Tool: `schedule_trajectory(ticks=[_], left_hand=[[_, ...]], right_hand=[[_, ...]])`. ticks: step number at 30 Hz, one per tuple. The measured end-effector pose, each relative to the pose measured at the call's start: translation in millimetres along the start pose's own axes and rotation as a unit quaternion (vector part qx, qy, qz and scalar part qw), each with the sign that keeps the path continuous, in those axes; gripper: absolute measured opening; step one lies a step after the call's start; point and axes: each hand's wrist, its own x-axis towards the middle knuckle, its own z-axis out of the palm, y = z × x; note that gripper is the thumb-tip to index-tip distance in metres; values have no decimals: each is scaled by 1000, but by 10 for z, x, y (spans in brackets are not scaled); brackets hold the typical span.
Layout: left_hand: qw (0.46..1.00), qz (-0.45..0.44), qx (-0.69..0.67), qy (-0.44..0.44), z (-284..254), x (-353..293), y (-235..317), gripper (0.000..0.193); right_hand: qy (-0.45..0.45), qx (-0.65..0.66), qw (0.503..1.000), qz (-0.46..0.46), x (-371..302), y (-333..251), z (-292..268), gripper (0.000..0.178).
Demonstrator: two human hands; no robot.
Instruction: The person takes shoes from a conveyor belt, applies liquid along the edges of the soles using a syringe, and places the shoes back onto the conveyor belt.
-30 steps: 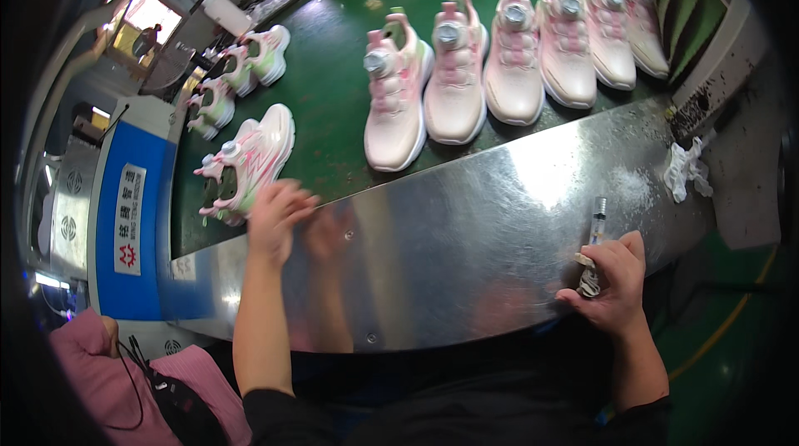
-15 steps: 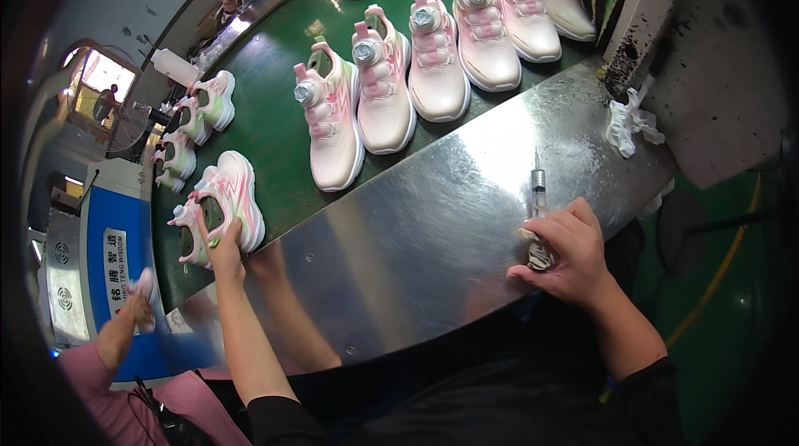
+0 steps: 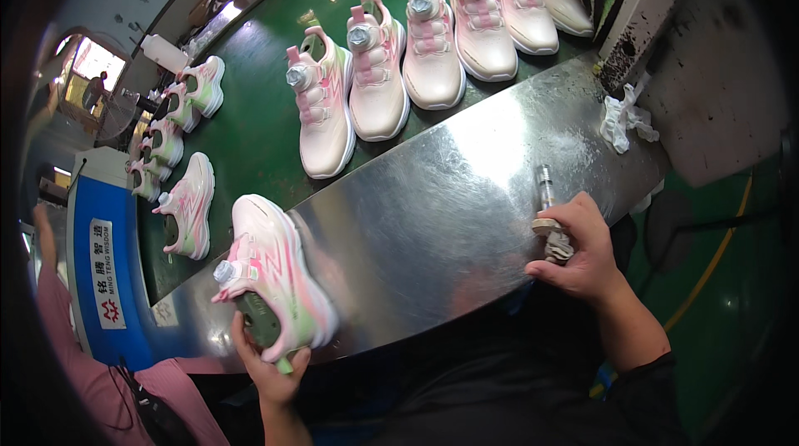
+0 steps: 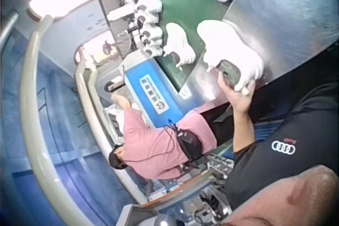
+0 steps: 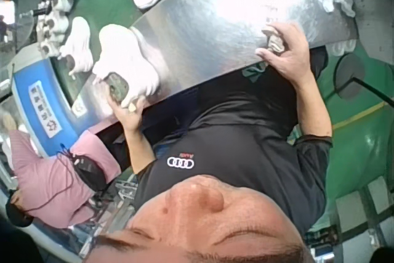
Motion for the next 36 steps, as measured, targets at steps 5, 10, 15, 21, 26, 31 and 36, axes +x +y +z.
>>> schedule_trajectory(ticks=[5,10,15,21,26,31,36], left_hand=[[912,-144,-383,38,-248,480,-370,70],[985,-62,117,-109,-187,1366,-1136,34],[942,-269,-189,-65,65,1550,-746,29],[882,-139,-446,-59,359,1567,241,45],[780,-118,-612,-64,748,1182,211,59],[716,-93,-681,-122,757,1130,287,71],[686,47,-705,-173,765,1129,329,67]], right_hand=[[18,52,997,53,-96,67,-142,55],[58,143,973,170,-179,62,-273,60],[27,87,989,116,-276,-57,-358,61],[-20,186,978,89,-116,-359,-299,64],[-95,393,914,9,239,-701,-228,70],[-134,546,827,5,598,-1167,20,65],[-146,569,808,-32,779,-1481,215,61]])
